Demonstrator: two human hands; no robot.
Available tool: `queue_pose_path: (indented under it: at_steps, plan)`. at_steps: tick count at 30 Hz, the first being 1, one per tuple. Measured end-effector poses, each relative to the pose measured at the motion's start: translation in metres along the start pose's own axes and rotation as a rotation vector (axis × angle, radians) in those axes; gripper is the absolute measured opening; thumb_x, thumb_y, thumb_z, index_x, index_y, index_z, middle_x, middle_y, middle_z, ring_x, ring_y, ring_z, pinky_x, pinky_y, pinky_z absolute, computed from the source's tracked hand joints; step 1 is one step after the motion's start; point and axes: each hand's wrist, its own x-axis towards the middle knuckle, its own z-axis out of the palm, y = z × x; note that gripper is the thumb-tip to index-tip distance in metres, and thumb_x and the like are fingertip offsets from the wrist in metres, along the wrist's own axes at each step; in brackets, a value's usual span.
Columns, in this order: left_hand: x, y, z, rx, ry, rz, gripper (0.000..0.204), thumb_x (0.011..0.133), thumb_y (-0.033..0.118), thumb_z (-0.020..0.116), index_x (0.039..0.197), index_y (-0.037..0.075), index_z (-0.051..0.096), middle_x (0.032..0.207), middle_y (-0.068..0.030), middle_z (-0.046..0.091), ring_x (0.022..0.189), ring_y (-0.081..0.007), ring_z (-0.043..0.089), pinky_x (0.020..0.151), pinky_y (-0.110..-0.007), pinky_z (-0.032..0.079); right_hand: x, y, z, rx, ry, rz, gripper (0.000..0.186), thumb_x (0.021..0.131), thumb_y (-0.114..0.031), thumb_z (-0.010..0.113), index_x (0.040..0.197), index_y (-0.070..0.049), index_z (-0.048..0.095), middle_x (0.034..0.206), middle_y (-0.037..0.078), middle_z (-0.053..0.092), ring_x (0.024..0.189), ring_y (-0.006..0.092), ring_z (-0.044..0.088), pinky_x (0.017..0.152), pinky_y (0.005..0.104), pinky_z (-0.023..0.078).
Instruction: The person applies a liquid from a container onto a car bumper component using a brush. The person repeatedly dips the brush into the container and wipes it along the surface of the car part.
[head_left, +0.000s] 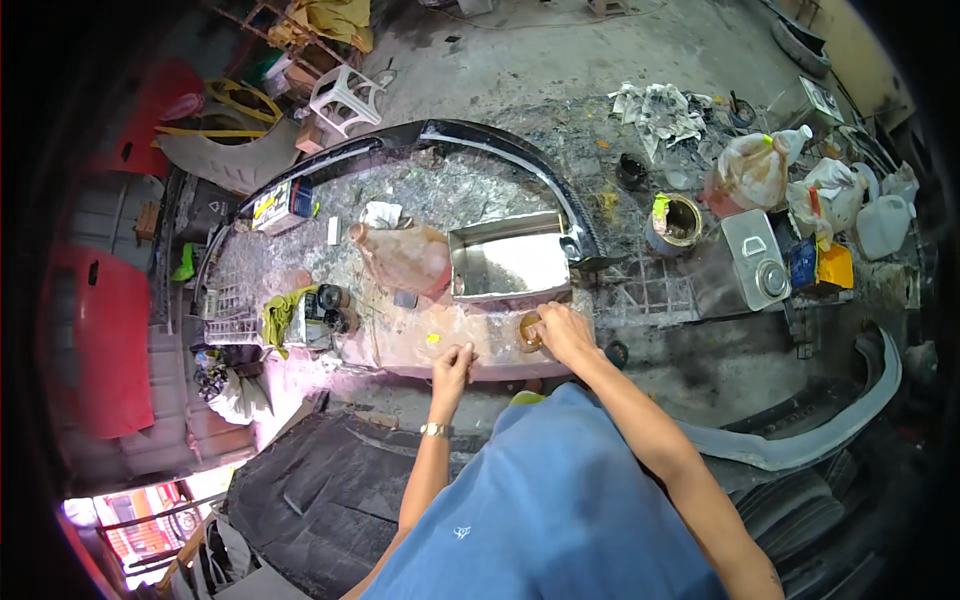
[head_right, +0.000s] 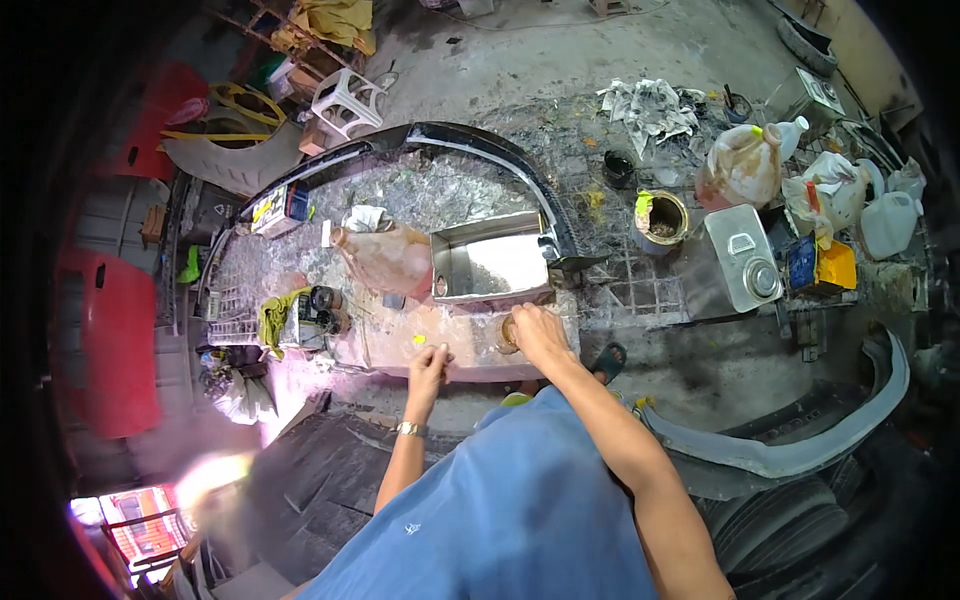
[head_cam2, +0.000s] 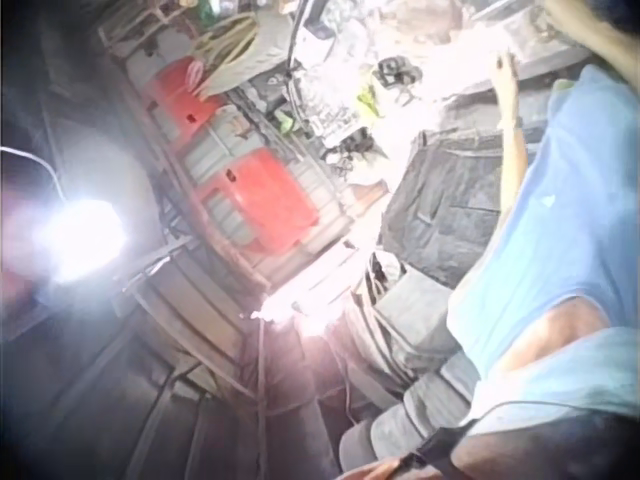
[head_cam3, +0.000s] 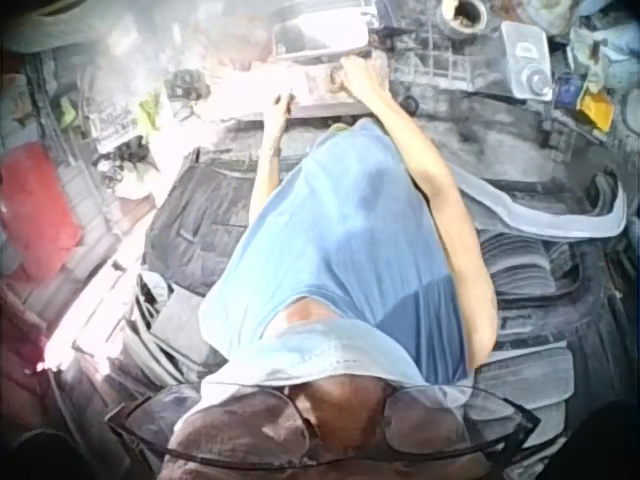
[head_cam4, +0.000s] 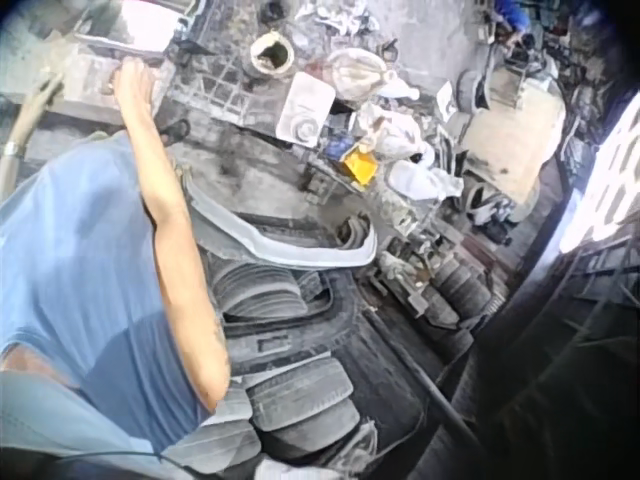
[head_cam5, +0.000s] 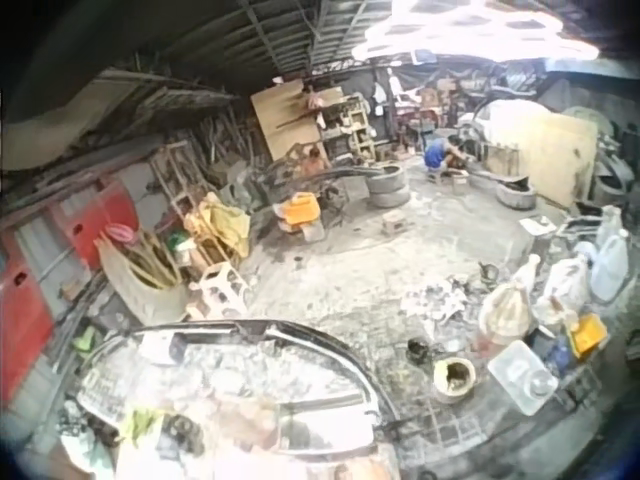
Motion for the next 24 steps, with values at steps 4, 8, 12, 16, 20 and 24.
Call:
queue_pose_path:
  at_steps: [4, 8, 12, 16, 20, 24]
  plan:
    - [0.047, -0.044, 0.009, -0.028, -0.1, -0.005, 0.028, 0.094, 0.027, 0.064, 0.093, 0.0, 0.066, 0.081, -0.0037, 0.066, 0.07, -0.0078, 0.059, 0.06, -0.022, 0.046, 0.0, -0.03, 0.012, 0.036, -0.023, -0.004, 0.016, 0.083, -0.015, 0.065, 0.09, -0.001, 0.062, 0.095, 0.019, 0.066, 0.089, 0.0381, 0.064, 0.078, 0.0477, 0.05]
    - [0.086, -0.047, 0.028, -0.124, -0.394, -0.082, 0.027, 0.092, 0.025, 0.067, 0.103, 0.001, 0.067, 0.089, -0.0034, 0.067, 0.081, -0.0087, 0.061, 0.071, -0.024, 0.05, -0.001, -0.026, 0.026, -0.095, 0.006, 0.075, 0.014, 0.083, -0.014, 0.064, 0.089, -0.002, 0.062, 0.092, 0.02, 0.066, 0.087, 0.0395, 0.064, 0.076, 0.0485, 0.05]
    - [0.111, -0.051, 0.03, -0.054, -0.576, -0.078, 0.027, 0.091, 0.024, 0.069, 0.105, 0.002, 0.063, 0.096, -0.0042, 0.065, 0.088, -0.0115, 0.062, 0.077, -0.026, 0.052, -0.022, -0.039, -0.011, 0.029, 0.206, 0.205, 0.013, 0.083, -0.014, 0.062, 0.09, -0.002, 0.062, 0.088, 0.022, 0.066, 0.083, 0.042, 0.063, 0.073, 0.0501, 0.049]
    - [0.123, -0.052, 0.039, -0.08, -0.618, 0.001, 0.039, 0.09, 0.023, 0.07, 0.118, 0.002, 0.053, 0.113, -0.0074, 0.06, 0.098, -0.0148, 0.061, 0.084, -0.028, 0.053, -0.054, -0.023, -0.024, 0.174, 0.319, 0.398, 0.021, 0.084, -0.017, 0.061, 0.098, -0.001, 0.064, 0.08, 0.023, 0.066, 0.079, 0.0417, 0.063, 0.071, 0.0461, 0.049]
    - [0.124, -0.048, 0.046, -0.004, -0.74, -0.108, 0.061, 0.089, 0.025, 0.071, 0.137, 0.006, 0.039, 0.134, -0.0107, 0.048, 0.118, -0.0176, 0.051, 0.092, -0.032, 0.049, -0.094, 0.003, -0.015, 0.367, 0.439, 0.524, 0.022, 0.084, -0.017, 0.063, 0.1, -0.002, 0.067, 0.073, 0.02, 0.066, 0.074, 0.0362, 0.066, 0.068, 0.0435, 0.051]
    - [0.121, -0.033, 0.053, 0.028, -0.784, -0.175, 0.066, 0.091, 0.029, 0.068, 0.143, 0.01, 0.032, 0.142, -0.0107, 0.041, 0.127, -0.0212, 0.044, 0.097, -0.038, 0.046, -0.134, 0.045, 0.01, 0.928, 0.527, 0.564, 0.013, 0.091, -0.008, 0.06, 0.099, 0.0, 0.067, 0.071, 0.005, 0.066, 0.061, 0.0073, 0.06, 0.05, 0.0216, 0.044]
